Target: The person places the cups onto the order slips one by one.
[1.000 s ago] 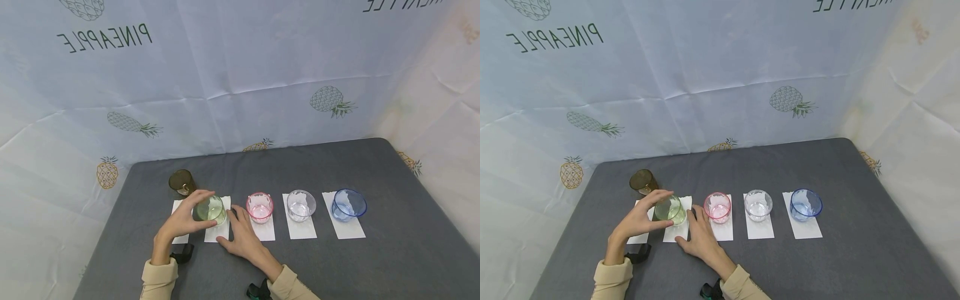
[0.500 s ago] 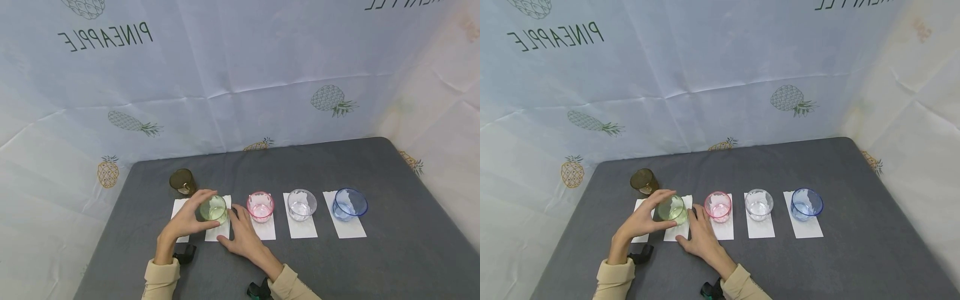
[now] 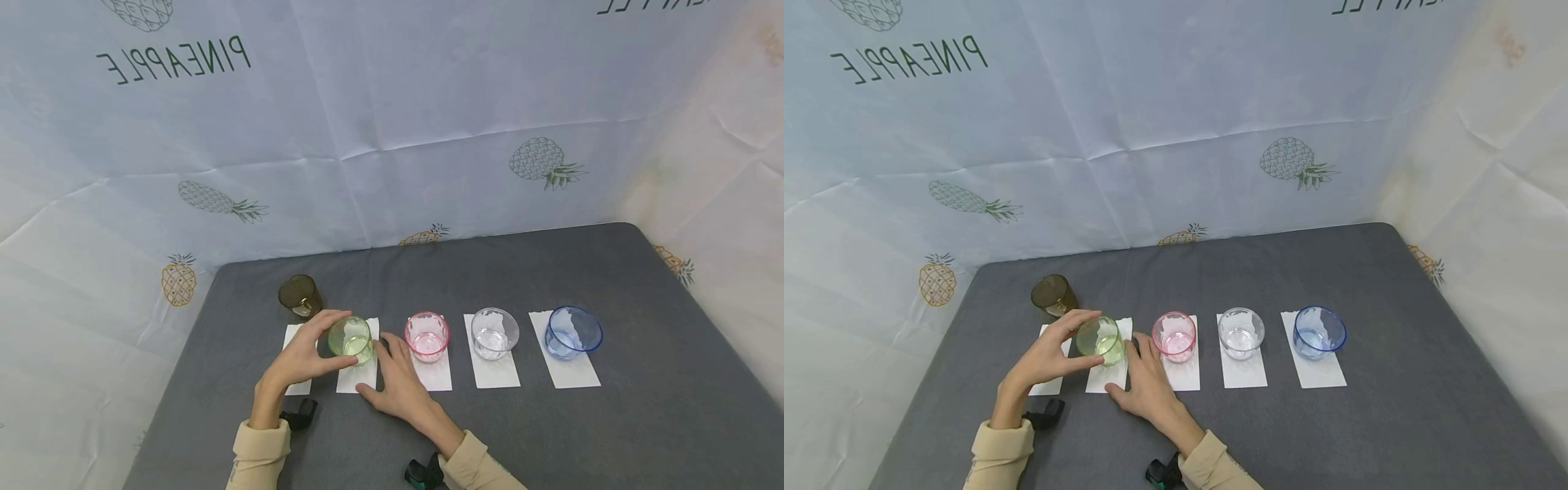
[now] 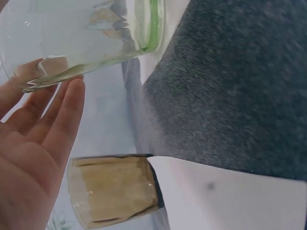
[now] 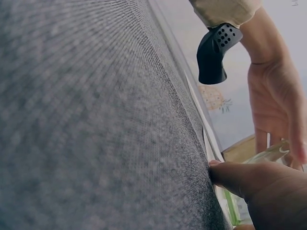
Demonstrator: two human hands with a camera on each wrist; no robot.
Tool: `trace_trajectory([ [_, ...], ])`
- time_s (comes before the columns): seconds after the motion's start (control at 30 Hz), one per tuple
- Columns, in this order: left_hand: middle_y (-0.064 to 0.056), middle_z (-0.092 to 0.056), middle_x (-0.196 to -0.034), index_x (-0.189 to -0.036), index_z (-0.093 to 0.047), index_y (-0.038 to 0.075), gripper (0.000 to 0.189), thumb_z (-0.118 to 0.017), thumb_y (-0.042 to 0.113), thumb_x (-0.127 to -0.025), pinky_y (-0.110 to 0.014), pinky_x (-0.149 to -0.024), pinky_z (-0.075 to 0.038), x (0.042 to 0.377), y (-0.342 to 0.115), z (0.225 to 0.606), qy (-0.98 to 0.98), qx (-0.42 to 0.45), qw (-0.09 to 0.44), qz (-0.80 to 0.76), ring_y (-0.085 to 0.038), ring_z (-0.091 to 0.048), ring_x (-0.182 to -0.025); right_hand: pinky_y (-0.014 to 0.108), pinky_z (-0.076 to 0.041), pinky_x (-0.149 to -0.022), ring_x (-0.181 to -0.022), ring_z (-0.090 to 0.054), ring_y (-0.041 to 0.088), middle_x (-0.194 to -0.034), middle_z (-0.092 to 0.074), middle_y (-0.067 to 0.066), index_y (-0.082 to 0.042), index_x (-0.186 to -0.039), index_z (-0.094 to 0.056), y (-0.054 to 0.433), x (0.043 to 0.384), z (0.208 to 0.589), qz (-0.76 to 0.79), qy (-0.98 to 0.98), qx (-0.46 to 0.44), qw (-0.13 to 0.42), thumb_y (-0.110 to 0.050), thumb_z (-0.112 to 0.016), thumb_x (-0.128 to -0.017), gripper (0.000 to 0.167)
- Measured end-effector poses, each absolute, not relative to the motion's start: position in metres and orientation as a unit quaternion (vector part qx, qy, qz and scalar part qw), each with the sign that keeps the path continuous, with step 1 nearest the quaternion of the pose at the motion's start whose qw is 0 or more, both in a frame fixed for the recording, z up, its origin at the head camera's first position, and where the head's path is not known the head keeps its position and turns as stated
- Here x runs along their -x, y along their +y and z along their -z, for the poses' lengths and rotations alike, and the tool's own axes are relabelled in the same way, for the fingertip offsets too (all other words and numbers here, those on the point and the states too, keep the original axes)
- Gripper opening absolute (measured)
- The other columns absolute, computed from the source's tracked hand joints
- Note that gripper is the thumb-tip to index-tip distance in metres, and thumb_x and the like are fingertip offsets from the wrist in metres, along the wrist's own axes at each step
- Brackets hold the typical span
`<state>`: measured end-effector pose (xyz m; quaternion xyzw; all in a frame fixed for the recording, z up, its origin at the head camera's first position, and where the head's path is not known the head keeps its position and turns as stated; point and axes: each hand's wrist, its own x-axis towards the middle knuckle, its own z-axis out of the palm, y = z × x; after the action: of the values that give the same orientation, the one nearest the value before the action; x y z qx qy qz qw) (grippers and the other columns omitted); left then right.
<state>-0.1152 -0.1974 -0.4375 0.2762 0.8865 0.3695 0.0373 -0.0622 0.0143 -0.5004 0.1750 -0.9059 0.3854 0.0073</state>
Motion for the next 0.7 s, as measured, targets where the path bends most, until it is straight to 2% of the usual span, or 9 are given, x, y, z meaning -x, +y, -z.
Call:
trace_trajectory([
  [0.13,-0.011,-0.061,-0.139,-0.145,-0.055,0.007,0.074,-0.087,0.028,-0.082,-0.056,-0.097,-0.054,0.1158,-0.1976,0.4372,0.885,-0.276,0.045,-0.371,-0.031,-0.062,-0.124,0.059,-0.044,-0.112,-0.141,-0.042,0.044,-0.148,-0.046,0.025,0.004,-0.140,-0.055,0.0143,0.0617,0.5001,-0.384,-0.906,-0.176,0.013,-0.032,-0.085,-0.083,0.074],
  [0.33,-0.010,-0.062,-0.137,-0.145,-0.056,0.010,0.074,-0.088,0.028,-0.081,-0.050,-0.095,-0.055,0.1166,-0.1983,0.4363,0.885,-0.281,0.046,-0.368,-0.029,-0.063,-0.120,0.057,-0.043,-0.113,-0.142,-0.041,0.042,-0.149,-0.045,0.023,0.004,-0.141,-0.054,0.0137,0.0615,0.4999,-0.382,-0.908,-0.174,0.006,-0.034,-0.084,-0.084,0.075],
  [0.7,-0.009,-0.063,-0.136,-0.146,-0.056,0.013,0.074,-0.088,0.029,-0.081,-0.050,-0.094,-0.055,0.1178,-0.1990,0.4376,0.886,-0.284,0.045,-0.364,-0.027,-0.063,-0.119,0.056,-0.044,-0.113,-0.142,-0.042,0.041,-0.150,-0.046,0.022,0.003,-0.142,-0.055,0.0132,0.0614,0.5016,-0.396,-0.904,-0.163,0.008,-0.033,-0.085,-0.083,0.075],
])
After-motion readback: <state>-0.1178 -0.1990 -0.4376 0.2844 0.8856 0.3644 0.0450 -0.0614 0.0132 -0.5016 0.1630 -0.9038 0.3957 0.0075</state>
